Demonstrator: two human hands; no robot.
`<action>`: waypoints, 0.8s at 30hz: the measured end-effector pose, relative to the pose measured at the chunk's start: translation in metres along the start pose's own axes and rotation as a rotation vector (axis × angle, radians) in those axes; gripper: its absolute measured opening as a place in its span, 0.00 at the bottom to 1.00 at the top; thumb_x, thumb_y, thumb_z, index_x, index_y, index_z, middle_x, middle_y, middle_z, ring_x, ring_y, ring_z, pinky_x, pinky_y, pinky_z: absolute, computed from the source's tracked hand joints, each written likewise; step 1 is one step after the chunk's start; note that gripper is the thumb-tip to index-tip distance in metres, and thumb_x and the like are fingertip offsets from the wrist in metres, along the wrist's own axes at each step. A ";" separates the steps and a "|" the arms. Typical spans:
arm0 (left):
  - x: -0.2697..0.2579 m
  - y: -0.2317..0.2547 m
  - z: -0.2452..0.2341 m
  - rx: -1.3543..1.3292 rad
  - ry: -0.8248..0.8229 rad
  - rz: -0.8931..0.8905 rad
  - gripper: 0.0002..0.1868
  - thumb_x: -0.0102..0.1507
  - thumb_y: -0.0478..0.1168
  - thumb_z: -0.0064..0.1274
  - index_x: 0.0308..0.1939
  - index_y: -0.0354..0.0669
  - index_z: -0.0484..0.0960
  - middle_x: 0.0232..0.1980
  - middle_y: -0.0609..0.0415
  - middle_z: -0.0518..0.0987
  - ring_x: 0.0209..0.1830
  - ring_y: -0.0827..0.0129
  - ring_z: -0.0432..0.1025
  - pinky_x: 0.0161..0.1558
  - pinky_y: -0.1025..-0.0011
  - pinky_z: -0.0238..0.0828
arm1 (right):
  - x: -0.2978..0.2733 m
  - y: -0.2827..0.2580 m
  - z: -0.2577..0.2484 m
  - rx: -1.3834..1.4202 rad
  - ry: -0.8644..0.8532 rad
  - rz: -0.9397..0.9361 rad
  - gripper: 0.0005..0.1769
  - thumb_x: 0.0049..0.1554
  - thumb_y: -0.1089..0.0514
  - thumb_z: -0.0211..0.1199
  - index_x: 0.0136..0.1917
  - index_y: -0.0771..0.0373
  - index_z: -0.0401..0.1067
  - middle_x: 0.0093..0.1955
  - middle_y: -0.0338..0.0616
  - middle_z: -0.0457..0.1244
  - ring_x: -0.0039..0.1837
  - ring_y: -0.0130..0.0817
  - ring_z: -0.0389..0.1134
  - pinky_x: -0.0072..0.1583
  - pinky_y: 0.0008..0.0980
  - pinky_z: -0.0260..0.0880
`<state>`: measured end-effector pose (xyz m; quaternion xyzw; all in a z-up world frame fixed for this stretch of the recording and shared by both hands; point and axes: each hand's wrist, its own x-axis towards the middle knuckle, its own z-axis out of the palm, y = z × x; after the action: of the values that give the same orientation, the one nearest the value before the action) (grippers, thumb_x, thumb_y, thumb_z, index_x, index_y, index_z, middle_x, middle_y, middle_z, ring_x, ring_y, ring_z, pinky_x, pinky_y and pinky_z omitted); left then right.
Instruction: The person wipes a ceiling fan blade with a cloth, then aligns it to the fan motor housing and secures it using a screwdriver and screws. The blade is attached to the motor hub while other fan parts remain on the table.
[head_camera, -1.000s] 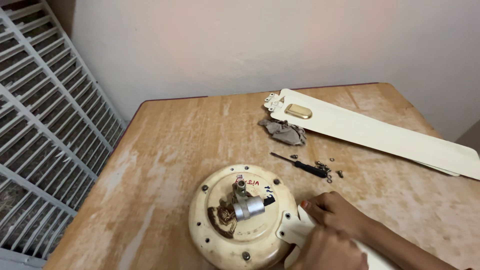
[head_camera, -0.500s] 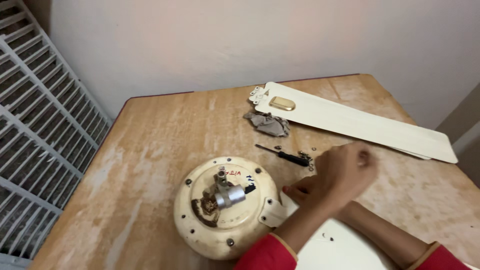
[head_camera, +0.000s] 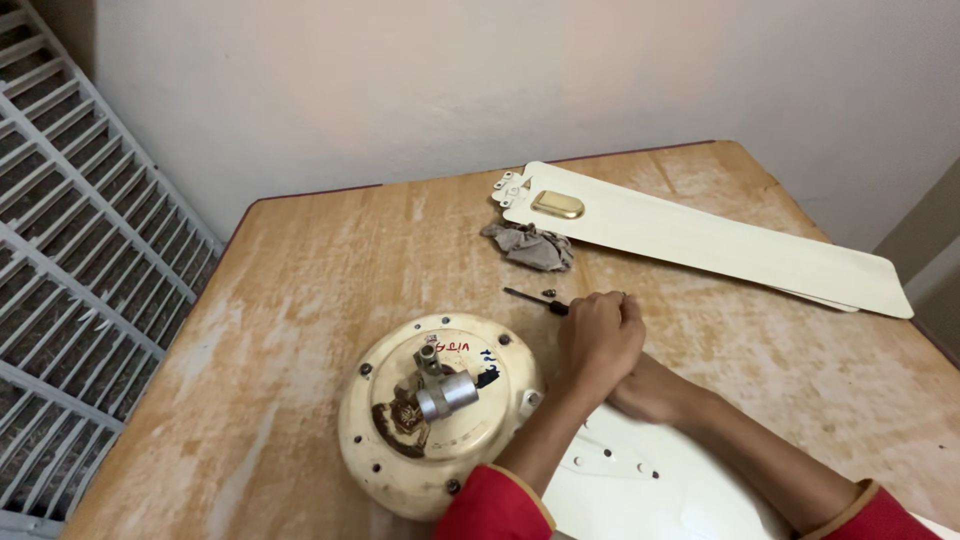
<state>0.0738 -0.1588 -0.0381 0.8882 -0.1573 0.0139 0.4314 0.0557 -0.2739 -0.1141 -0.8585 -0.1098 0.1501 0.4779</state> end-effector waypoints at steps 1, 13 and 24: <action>0.000 0.004 -0.002 -0.018 0.009 -0.037 0.22 0.70 0.48 0.40 0.37 0.35 0.84 0.37 0.37 0.83 0.39 0.45 0.80 0.48 0.52 0.75 | -0.002 -0.003 -0.003 -0.015 0.032 -0.009 0.25 0.58 0.47 0.55 0.62 0.65 0.66 0.60 0.54 0.67 0.63 0.44 0.68 0.63 0.43 0.69; 0.009 0.000 0.011 0.145 -0.047 -0.067 0.29 0.71 0.54 0.35 0.39 0.36 0.86 0.41 0.35 0.84 0.43 0.44 0.79 0.52 0.50 0.72 | -0.006 -0.013 -0.012 -0.409 0.008 0.006 0.19 0.58 0.50 0.57 0.58 0.61 0.71 0.56 0.57 0.68 0.61 0.50 0.69 0.65 0.46 0.69; 0.025 -0.033 -0.029 0.295 -0.284 -0.076 0.29 0.68 0.58 0.38 0.42 0.38 0.87 0.47 0.37 0.84 0.52 0.45 0.78 0.57 0.50 0.69 | 0.013 -0.056 -0.003 -0.432 -0.007 -0.295 0.17 0.58 0.53 0.57 0.59 0.59 0.73 0.59 0.56 0.68 0.61 0.53 0.68 0.63 0.46 0.66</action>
<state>0.1100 -0.1240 -0.0407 0.9401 -0.1790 -0.1049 0.2704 0.0663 -0.2429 -0.0664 -0.9148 -0.2649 0.0547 0.2998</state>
